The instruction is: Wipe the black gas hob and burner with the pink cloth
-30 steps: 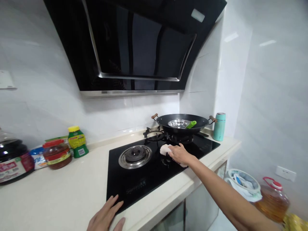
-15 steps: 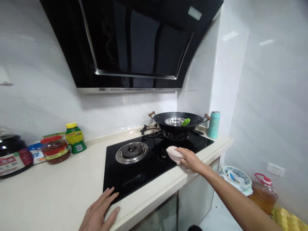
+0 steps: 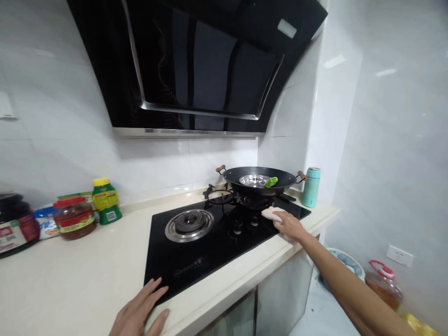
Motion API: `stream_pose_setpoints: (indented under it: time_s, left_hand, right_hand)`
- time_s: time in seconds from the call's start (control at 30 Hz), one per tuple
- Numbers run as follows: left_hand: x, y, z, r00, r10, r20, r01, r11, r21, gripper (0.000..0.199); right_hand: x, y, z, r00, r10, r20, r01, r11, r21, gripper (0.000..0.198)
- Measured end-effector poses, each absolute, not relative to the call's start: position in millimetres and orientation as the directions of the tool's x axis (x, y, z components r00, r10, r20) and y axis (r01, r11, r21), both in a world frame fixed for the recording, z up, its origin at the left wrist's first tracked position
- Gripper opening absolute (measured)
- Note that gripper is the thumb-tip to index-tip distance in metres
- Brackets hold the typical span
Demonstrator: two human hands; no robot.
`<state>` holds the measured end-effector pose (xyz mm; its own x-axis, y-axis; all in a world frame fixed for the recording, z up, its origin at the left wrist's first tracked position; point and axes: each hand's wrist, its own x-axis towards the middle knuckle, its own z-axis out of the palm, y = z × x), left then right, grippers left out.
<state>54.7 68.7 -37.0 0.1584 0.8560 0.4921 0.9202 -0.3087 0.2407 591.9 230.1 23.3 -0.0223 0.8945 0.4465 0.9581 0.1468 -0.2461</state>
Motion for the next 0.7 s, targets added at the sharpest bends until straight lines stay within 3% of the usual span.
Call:
stream_pose_setpoints:
  time_s: [0.3,0.5,0.7]
  left_hand:
    - [67,62,-25,0.161,0.882,0.443,0.93,-0.286,0.232,0.046]
    - [68,62,-26,0.144,0.882,0.449,0.934,-0.272,0.234,0.047]
    - [69,58,-24,0.141,0.884,0.446,0.94,-0.261,0.22,0.045]
  right_hand:
    - [498,160,9,-0.25,0.85,0.463,0.919,0.359,-0.164,0.056]
    - [383,143,23,-0.475,0.777,0.412,0.787,0.585,-0.197,0.053]
    - [324,173,40,-0.477,0.794,0.376,0.783,0.579,-0.227,0.042]
